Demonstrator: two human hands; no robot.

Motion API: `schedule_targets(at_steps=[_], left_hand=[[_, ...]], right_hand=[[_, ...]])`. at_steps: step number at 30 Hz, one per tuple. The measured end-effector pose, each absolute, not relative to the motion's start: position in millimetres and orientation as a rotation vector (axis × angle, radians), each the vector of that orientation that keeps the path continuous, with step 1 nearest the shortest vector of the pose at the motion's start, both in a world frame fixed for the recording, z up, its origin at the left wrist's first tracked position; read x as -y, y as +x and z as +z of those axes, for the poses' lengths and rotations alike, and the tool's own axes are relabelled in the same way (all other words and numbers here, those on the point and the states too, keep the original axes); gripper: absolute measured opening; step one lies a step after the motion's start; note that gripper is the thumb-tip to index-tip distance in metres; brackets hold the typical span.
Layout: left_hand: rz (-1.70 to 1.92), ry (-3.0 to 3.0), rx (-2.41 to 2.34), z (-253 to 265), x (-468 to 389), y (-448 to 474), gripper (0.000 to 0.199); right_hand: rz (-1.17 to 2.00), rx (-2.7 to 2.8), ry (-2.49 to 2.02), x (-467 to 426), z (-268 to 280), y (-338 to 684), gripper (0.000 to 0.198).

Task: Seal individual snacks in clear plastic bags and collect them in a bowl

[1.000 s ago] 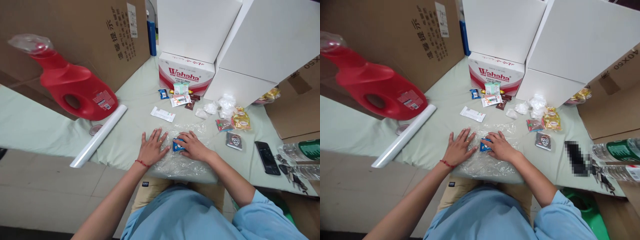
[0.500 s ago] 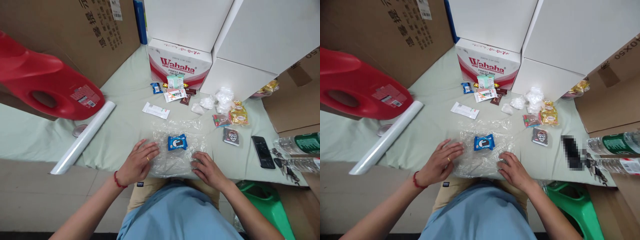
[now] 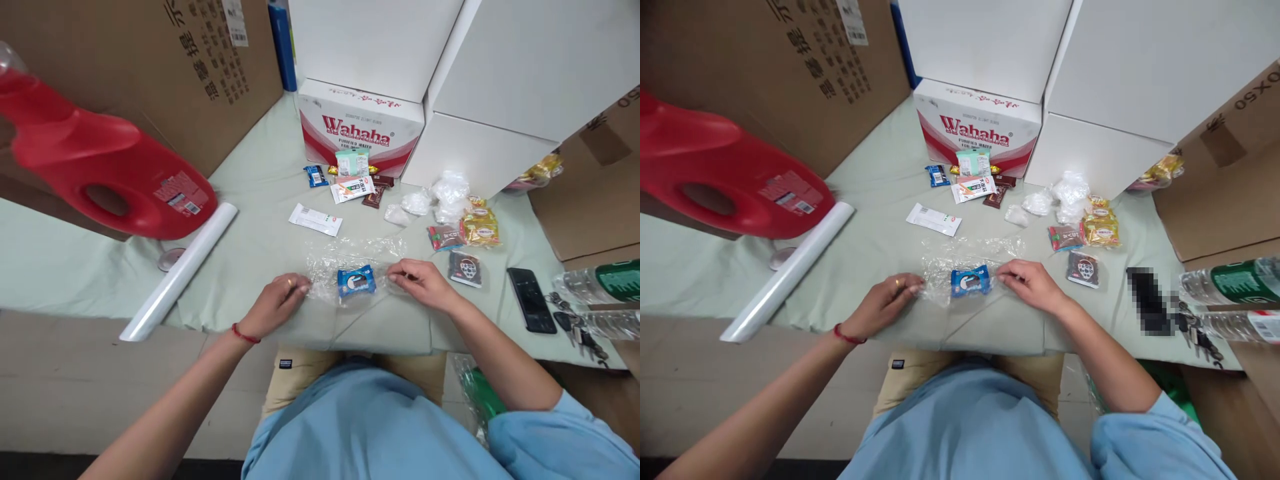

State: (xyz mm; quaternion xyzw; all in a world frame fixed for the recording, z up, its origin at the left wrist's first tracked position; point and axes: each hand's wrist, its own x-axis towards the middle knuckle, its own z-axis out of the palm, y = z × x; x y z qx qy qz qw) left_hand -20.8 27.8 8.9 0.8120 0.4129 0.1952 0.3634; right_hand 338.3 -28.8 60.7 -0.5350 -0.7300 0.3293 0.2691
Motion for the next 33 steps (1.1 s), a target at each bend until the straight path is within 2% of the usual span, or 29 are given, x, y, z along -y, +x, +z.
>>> schedule_targets(at_steps=[3, 5, 8, 10, 13, 16, 18, 21, 24, 27, 30, 33], left_hand=[[0.475, 1.972, -1.292, 11.9, -39.3, -10.0, 0.036], [0.479, 1.995, -1.464, 10.3, -45.0, -3.4, 0.032], [0.545, 2.052, -1.808, 5.2, -50.4, 0.0, 0.024], [0.627, 2.028, -1.993, 3.5, -48.9, -3.3, 0.028], [0.933, 1.991, -2.107, 7.9, -30.9, -8.9, 0.026], [1.178, 2.169, -1.99, 18.6, 3.0, -0.5, 0.022], [1.084, 2.447, -1.673, 24.9, 23.1, 15.8, 0.028], [0.784, 2.68, -1.255, 27.7, 32.1, 47.6, 0.05], [0.519, 2.658, -1.217, 22.2, 20.4, 70.5, 0.055], [0.42, 2.616, -1.233, 14.4, 11.3, 77.8, 0.053], [0.425, 2.61, -1.249, 9.7, 12.7, 77.4, 0.052], [0.455, 2.58, -1.286, 6.6, 14.8, 76.7, 0.048]], right_hand=[[1.049, 1.849, -1.67, 8.8, 47.1, 337.3, 0.032], [1.036, 1.872, -1.832, 0.9, 39.1, 337.3, 0.03], [0.794, 2.074, -2.034, -4.5, 40.5, 339.5, 0.025], [0.561, 2.162, -2.131, -8.4, 50.5, 341.1, 0.026], [0.327, 2.188, -2.163, -22.0, 66.3, 338.4, 0.031], [0.301, 2.285, -2.029, -44.9, 67.6, 325.1, 0.033], [0.311, 2.358, -1.964, -61.4, 60.0, 311.5, 0.041], [0.399, 2.397, -1.983, -82.0, 47.4, 292.1, 0.05], [0.668, 2.304, -2.025, -93.9, 45.2, 283.6, 0.033], [0.912, 2.198, -1.848, -91.0, 54.2, 285.6, 0.018], [0.927, 2.18, -1.572, -67.9, 64.5, 287.1, 0.023], [0.788, 2.364, -1.345, -31.1, 64.3, 282.5, 0.03]])
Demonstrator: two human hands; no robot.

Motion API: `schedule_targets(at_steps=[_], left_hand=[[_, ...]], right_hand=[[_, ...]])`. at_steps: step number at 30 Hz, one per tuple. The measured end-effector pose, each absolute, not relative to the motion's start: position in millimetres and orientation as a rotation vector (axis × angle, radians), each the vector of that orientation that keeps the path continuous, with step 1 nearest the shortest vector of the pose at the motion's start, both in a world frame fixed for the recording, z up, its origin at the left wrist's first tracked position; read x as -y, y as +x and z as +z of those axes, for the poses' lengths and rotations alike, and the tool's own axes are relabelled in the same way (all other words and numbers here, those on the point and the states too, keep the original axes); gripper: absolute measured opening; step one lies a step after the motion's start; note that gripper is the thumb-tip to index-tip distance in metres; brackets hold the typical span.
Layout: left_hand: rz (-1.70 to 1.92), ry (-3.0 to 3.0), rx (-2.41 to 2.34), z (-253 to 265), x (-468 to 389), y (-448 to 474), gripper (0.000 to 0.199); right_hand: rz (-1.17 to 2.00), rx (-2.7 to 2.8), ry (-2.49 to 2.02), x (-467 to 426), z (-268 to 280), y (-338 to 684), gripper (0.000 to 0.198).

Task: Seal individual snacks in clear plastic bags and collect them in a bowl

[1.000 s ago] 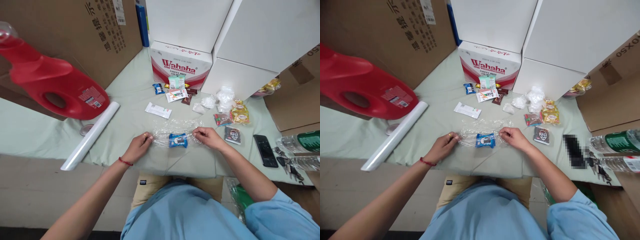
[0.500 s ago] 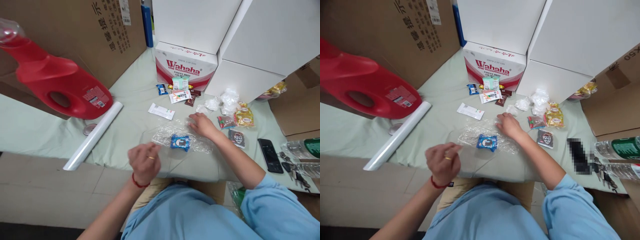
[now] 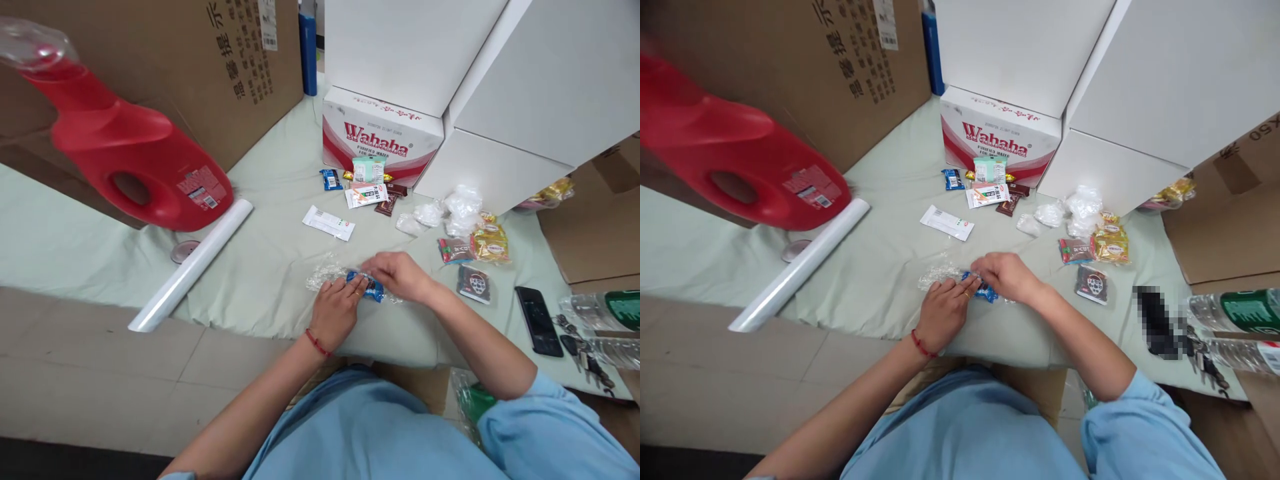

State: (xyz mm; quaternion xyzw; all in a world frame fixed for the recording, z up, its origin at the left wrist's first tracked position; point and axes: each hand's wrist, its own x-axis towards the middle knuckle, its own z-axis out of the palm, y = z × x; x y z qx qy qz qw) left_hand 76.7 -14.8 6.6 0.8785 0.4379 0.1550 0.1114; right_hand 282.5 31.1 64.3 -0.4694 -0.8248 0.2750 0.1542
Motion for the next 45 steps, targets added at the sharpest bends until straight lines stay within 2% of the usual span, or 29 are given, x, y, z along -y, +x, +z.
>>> schedule_targets(at_steps=[4, 8, 11, 13, 16, 19, 23, 25, 29, 35, 37, 39, 41, 45], left_hand=[[0.535, 2.426, -1.274, -2.8, 8.1, 70.0, 0.04], [0.802, 2.083, -1.071, -13.0, -1.0, 44.7, 0.04], [1.083, 1.694, -1.347, -13.0, -9.6, 22.9, 0.037], [1.17, 1.533, -1.627, -9.8, -16.5, 15.6, 0.043], [0.947, 1.612, -1.851, -4.9, -23.1, 19.0, 0.05], [0.685, 1.831, -1.843, -0.2, -19.5, 31.4, 0.037], [0.769, 1.788, -1.727, 14.7, -5.4, 50.1, 0.014], [0.846, 1.665, -1.644, 25.0, 1.4, 64.1, 0.011], [0.831, 1.704, -1.423, 39.5, 12.9, 98.9, 0.023], [0.534, 2.336, -1.38, 34.9, 34.1, 117.0, 0.031], [0.469, 2.438, -1.401, 30.0, 39.8, 115.6, 0.038], [0.435, 2.484, -1.418, 26.0, 42.5, 114.3, 0.043], [0.424, 2.499, -1.423, 23.5, 42.6, 113.5, 0.043], [0.435, 2.53, -1.425, 20.6, 40.5, 112.5, 0.043]], right_hand=[[0.54, 2.616, -1.297, 9.4, 43.6, 277.1, 0.041], [0.423, 2.675, -1.306, 24.3, 22.1, 280.3, 0.047], [0.398, 2.706, -1.309, 27.8, 15.7, 282.1, 0.052], [0.402, 2.7, -1.322, 29.0, 15.4, 280.6, 0.052], [0.401, 2.685, -1.346, 29.2, 18.3, 276.0, 0.048], [0.404, 2.666, -1.348, 28.1, 20.8, 273.0, 0.046], [0.439, 2.59, -1.322, 27.2, 15.6, 271.8, 0.044], [0.453, 2.535, -1.308, 28.0, 10.9, 270.6, 0.044], [0.503, 2.426, -1.293, 34.7, 9.0, 270.9, 0.04], [0.841, 2.176, -1.15, 52.3, 22.2, 299.2, 0.029], [0.694, 1.951, -1.384, 53.1, 20.4, 310.4, 0.028], [0.391, 1.768, -1.684, 50.3, 14.5, 318.9, 0.034], [0.223, 1.759, -1.857, 46.1, 8.9, 323.9, 0.038], [0.427, 1.854, -1.887, 38.0, 17.9, 316.8, 0.017]])
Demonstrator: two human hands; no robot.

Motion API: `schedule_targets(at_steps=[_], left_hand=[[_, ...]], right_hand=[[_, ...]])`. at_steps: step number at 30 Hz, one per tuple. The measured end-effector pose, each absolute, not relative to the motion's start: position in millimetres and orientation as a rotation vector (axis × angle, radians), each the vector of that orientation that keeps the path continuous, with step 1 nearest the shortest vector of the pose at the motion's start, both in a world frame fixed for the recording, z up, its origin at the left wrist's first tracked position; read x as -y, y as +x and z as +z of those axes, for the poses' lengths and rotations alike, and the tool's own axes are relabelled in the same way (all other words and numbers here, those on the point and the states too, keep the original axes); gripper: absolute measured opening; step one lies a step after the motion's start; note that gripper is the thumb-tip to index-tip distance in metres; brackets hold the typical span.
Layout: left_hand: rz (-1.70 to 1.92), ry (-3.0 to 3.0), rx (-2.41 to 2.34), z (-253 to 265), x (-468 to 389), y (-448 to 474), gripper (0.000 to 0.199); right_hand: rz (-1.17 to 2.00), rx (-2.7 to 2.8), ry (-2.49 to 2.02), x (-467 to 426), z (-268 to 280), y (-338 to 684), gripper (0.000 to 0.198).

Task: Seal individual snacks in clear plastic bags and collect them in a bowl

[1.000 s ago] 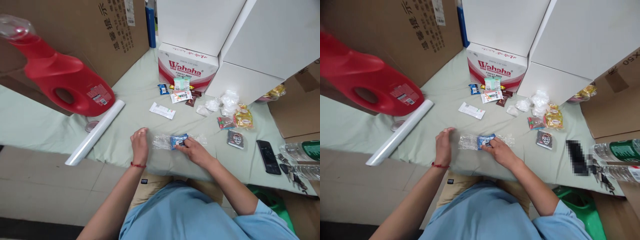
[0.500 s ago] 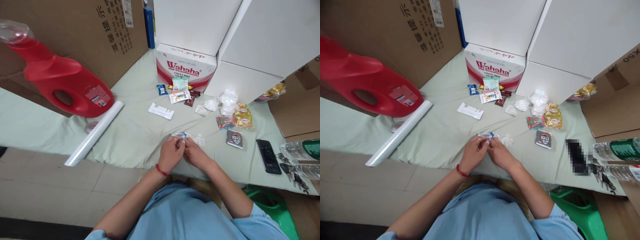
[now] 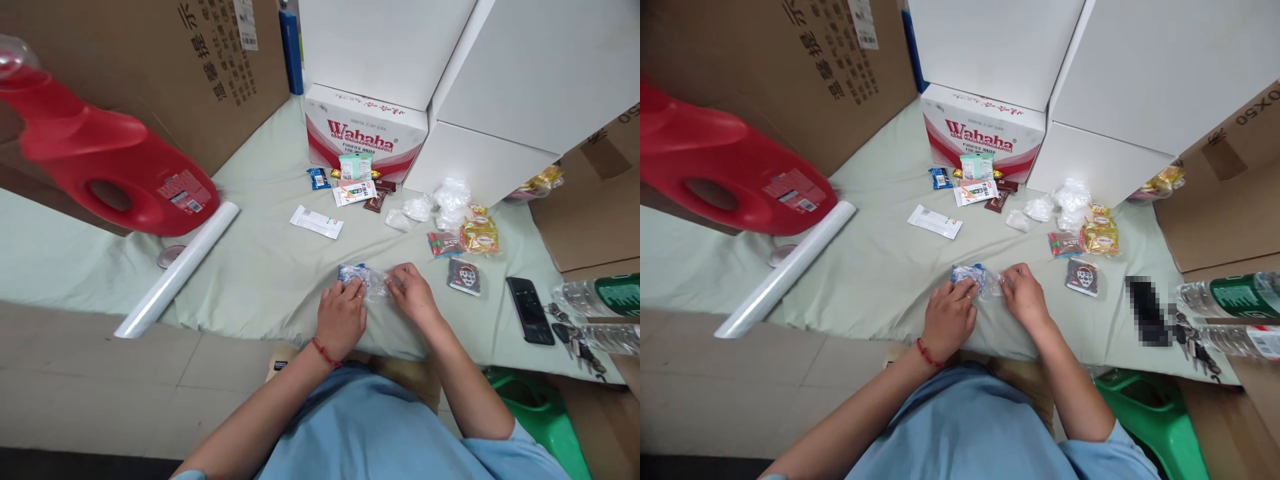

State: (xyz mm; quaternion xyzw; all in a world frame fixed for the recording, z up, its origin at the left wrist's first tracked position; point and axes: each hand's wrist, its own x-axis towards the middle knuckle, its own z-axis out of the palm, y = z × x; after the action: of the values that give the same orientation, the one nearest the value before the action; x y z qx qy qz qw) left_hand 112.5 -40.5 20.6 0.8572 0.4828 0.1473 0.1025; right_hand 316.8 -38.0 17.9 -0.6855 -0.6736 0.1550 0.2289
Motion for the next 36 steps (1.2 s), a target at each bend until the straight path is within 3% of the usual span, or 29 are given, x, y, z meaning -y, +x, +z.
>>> schedule_targets(at_steps=[10, 16, 18, 22, 26, 30, 36], left_hand=[[0.387, 2.683, -1.308, 4.1, 54.0, 111.0, 0.031], [0.394, 2.65, -1.121, -4.9, 88.1, 85.4, 0.034], [0.418, 2.638, -1.151, -5.4, 89.5, 71.7, 0.036], [0.577, 2.676, -1.245, -7.7, 71.0, 40.8, 0.026], [0.785, 2.655, -1.378, -19.5, 46.1, 18.4, 0.017], [0.988, 2.695, -1.45, -40.2, 38.6, 15.2, 0.025], [1.179, 2.739, -1.343, -52.2, 42.4, 19.0, 0.037]], right_hand=[[0.53, 2.28, -1.94, -10.2, 61.9, 224.6, 0.015], [0.299, 2.312, -1.975, -1.5, 48.0, 207.8, 0.056], [0.214, 2.289, -2.009, 4.0, 44.5, 201.4, 0.051], [0.192, 2.195, -2.058, 13.3, 43.0, 204.3, 0.022], [0.374, 1.843, -1.962, 28.2, 43.4, 252.6, 0.023], [0.573, 1.233, -1.818, 48.9, 40.0, 354.5, 0.031], [0.179, 0.713, -2.052, 59.3, 39.7, 524.2, 0.036]])
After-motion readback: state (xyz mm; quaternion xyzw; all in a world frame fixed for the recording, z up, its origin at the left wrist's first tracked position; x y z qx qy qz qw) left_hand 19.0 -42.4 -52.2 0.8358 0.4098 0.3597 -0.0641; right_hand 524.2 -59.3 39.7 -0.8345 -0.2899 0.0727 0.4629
